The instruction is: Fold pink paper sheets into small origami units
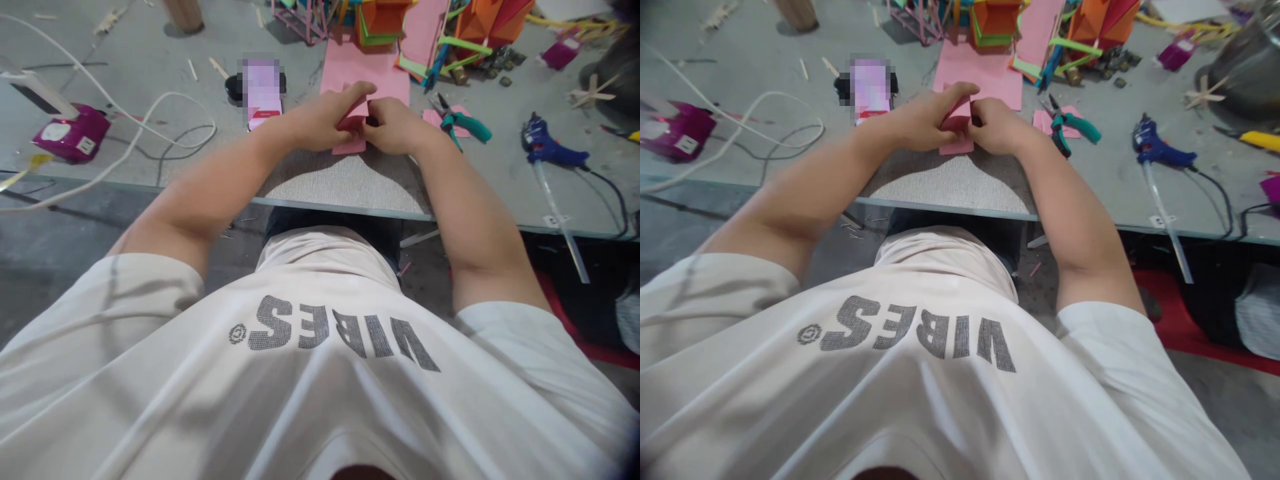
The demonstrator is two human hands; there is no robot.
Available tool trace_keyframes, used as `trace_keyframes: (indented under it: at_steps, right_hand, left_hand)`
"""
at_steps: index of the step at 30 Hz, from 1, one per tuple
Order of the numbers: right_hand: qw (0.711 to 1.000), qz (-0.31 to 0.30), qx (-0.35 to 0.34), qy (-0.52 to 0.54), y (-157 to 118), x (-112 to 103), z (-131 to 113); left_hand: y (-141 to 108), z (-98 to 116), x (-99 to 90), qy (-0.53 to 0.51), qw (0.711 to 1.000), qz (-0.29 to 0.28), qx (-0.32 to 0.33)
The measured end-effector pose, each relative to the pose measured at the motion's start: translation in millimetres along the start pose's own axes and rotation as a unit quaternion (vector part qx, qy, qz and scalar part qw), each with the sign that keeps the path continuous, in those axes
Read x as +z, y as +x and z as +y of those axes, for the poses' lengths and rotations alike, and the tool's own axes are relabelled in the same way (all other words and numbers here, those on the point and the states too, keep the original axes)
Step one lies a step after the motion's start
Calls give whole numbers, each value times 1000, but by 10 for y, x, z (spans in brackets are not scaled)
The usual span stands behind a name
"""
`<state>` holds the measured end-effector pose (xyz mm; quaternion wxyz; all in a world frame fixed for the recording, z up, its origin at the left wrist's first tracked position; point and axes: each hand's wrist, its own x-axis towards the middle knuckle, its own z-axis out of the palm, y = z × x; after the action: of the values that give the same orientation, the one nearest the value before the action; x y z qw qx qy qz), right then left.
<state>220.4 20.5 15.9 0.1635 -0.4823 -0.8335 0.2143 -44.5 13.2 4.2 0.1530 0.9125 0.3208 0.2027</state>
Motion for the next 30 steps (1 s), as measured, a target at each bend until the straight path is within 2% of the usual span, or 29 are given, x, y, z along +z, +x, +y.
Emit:
trace_keyframes:
  at_steps: [2,5,11,19,23,27,30]
  right_hand:
    - [1000,-2,3,-6,7,3,14]
    - [1000,1,-4,-8,-4,7,10]
    - [999,-1,-1,46,-77,-7,-118]
    - [1000,7,12,13,-51,-9,-89]
    - [1000,-7,28,3,-113,-43,-134]
    - [1000,-7,21,-18,-161,-65,-196]
    - [999,-6,16,-38,-132,-57,-185]
  left_hand:
    - [-19,129,-31,21,999,6,-35]
    - [-35,245,-66,34,998,-2,-46]
    - [-31,221,-68,28,999,0,-44]
    - [-57,328,-95,63,997,-10,-45]
    - [-31,265,-77,68,997,-20,-37]
    - [12,92,-44,58,998,-5,-31]
    - [31,9,-29,47,998,-15,-38]
